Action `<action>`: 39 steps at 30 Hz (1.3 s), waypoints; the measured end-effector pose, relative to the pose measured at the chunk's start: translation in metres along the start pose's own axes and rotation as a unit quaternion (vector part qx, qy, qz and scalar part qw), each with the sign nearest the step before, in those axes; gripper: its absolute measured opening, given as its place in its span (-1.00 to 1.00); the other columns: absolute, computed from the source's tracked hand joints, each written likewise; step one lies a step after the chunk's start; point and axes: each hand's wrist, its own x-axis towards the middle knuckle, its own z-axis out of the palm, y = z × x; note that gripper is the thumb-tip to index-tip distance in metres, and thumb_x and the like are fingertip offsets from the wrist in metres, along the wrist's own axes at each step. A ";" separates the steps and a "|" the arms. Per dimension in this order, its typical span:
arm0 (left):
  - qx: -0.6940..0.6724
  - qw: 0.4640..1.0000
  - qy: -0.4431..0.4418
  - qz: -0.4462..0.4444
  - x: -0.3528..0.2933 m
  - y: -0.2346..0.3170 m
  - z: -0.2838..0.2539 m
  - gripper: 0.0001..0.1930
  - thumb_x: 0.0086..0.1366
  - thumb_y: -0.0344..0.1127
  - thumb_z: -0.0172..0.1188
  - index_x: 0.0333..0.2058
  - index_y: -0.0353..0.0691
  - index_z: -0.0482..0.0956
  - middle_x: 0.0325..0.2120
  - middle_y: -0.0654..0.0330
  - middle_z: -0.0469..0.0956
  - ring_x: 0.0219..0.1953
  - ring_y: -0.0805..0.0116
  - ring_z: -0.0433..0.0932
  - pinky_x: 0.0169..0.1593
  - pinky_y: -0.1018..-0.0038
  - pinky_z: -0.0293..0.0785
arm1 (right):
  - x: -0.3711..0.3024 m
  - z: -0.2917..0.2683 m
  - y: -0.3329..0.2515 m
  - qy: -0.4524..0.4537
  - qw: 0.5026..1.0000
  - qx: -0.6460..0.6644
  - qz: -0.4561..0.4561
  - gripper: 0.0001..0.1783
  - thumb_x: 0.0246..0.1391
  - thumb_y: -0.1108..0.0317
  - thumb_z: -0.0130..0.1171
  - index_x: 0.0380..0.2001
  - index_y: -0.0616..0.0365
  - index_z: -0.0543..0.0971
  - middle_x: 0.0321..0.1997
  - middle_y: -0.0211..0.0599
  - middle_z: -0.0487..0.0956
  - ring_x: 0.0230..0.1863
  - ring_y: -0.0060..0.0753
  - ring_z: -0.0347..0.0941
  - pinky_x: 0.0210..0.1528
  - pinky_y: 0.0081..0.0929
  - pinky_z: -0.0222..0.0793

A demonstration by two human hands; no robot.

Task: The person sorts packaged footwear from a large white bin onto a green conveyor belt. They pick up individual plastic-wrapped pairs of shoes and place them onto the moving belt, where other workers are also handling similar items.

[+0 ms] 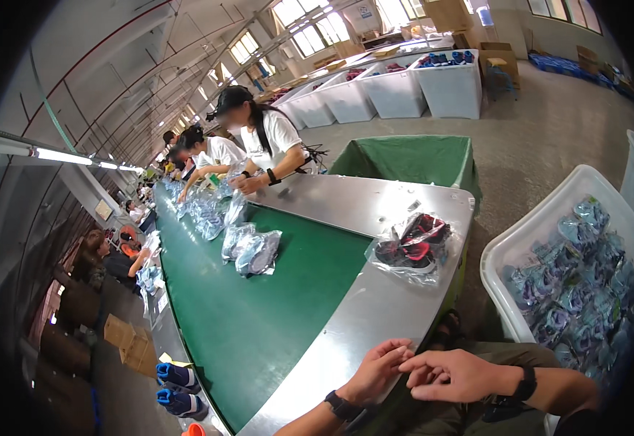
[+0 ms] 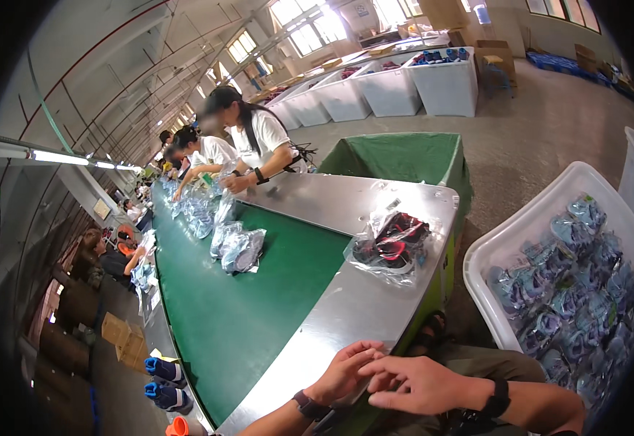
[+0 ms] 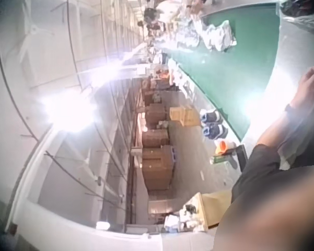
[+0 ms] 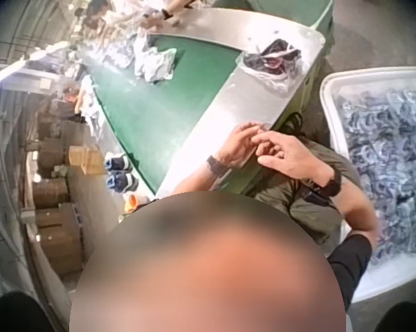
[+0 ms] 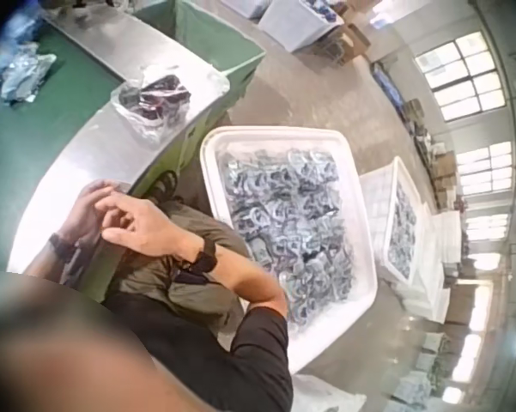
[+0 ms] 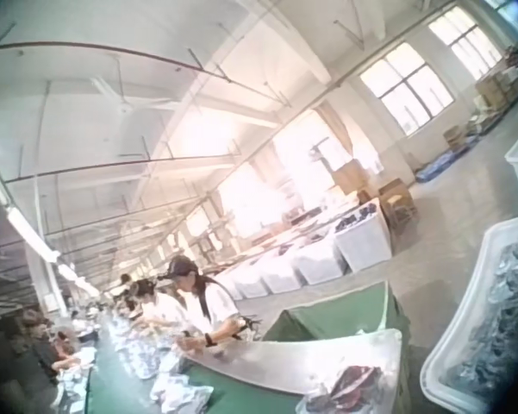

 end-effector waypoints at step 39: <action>-0.038 0.994 -0.088 0.047 0.028 -0.002 0.010 -0.65 0.63 -0.28 0.08 0.28 -0.22 0.46 0.00 0.20 0.60 0.08 0.40 0.60 0.20 0.41 0.54 | 0.024 0.016 0.039 0.087 0.987 -0.073 0.109 -0.25 0.25 0.17 0.42 0.35 0.30 0.36 -0.08 -0.23 0.61 -0.21 -0.48 0.65 -0.15 -0.50 0.60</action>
